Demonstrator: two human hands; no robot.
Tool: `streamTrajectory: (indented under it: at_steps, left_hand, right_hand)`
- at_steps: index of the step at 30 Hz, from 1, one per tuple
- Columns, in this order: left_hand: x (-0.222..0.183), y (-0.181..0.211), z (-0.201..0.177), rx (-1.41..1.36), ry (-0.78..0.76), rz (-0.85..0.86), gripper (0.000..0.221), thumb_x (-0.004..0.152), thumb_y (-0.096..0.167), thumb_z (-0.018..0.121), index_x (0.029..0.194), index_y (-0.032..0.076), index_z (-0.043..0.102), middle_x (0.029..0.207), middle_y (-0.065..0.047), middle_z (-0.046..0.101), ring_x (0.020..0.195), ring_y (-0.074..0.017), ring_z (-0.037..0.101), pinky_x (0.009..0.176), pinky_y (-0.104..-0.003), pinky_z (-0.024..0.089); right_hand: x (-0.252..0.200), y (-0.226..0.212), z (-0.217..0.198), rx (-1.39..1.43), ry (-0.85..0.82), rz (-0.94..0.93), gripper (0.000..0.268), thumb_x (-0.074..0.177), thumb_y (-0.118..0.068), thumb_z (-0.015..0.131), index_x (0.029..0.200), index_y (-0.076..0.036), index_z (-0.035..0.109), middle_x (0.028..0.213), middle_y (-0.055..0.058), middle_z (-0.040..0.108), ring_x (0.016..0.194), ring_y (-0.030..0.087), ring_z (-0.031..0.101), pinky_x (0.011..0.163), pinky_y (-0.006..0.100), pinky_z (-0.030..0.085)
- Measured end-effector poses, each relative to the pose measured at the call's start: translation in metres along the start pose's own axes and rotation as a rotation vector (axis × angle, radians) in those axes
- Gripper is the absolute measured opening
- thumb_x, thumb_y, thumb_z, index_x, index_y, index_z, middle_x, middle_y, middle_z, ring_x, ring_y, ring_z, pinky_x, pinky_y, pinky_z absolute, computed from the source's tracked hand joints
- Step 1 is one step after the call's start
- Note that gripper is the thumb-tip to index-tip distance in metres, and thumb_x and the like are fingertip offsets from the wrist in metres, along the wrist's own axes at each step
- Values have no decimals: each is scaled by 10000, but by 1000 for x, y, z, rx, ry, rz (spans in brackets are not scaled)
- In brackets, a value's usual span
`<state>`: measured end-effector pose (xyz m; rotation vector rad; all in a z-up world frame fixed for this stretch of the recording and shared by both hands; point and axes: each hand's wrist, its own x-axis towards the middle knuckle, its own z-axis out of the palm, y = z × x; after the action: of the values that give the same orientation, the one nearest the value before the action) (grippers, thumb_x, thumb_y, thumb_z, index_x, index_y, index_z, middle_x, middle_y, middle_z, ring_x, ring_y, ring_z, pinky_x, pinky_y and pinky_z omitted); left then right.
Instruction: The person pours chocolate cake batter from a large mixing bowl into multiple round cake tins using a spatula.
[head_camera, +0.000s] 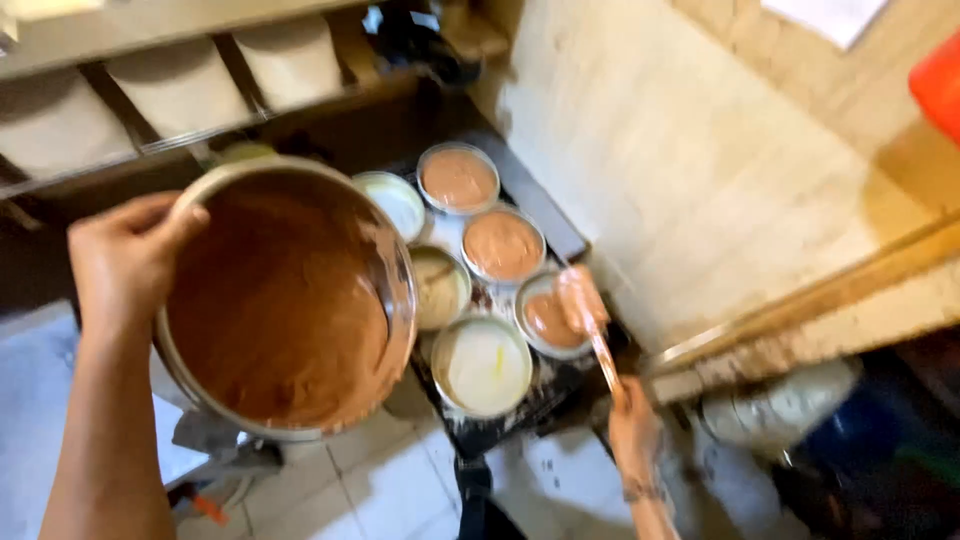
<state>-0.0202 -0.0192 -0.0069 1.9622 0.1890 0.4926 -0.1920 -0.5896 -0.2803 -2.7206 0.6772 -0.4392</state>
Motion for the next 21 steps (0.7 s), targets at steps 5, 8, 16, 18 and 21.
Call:
streamTrajectory:
  at_steps: [5, 8, 16, 18, 21]
  left_hand:
    - [5, -12, -4, -40, 33, -36, 321, 926, 202, 825, 1197, 41, 767, 986, -7, 746, 785, -52, 602, 701, -222, 487]
    - [-12, 2, -13, 114, 16, -21, 325, 938, 234, 816, 1208, 56, 783, 908, -27, 745, 752, -83, 577, 675, -264, 468]
    - [-28, 13, 2, 73, 26, 14, 335, 856, 293, 815, 1129, 100, 798, 781, -33, 751, 659, -70, 622, 615, -282, 520]
    - [-37, 25, 11, 115, 30, -15, 328, 839, 309, 819, 1114, 130, 806, 732, -55, 740, 618, -89, 618, 591, -299, 514]
    - [-43, 29, 17, 184, -4, 6, 316, 812, 331, 827, 1090, 182, 812, 685, -67, 727, 579, -125, 632, 578, -324, 506]
  right_hand:
    - [-2, 14, 15, 966, -551, 575, 233, 994, -325, 563, 1028, -116, 660, 612, 56, 544, 396, 150, 374, 348, 312, 265]
    - [12, -26, -36, 1211, -750, 751, 187, 960, -334, 542, 1024, -176, 618, 584, 18, 494, 380, 92, 313, 332, 255, 208]
    - [6, -204, -109, 554, -488, -410, 245, 922, -221, 644, 1160, -214, 703, 755, 49, 666, 598, 167, 588, 505, 309, 434]
    - [1, -258, -116, 284, -167, -860, 250, 918, -220, 674, 1164, -228, 719, 814, 86, 694, 676, 235, 672, 580, 363, 503]
    - [5, -293, -105, -136, 5, -864, 274, 979, -183, 624, 1229, -222, 728, 744, 103, 683, 632, 281, 664, 519, 405, 505]
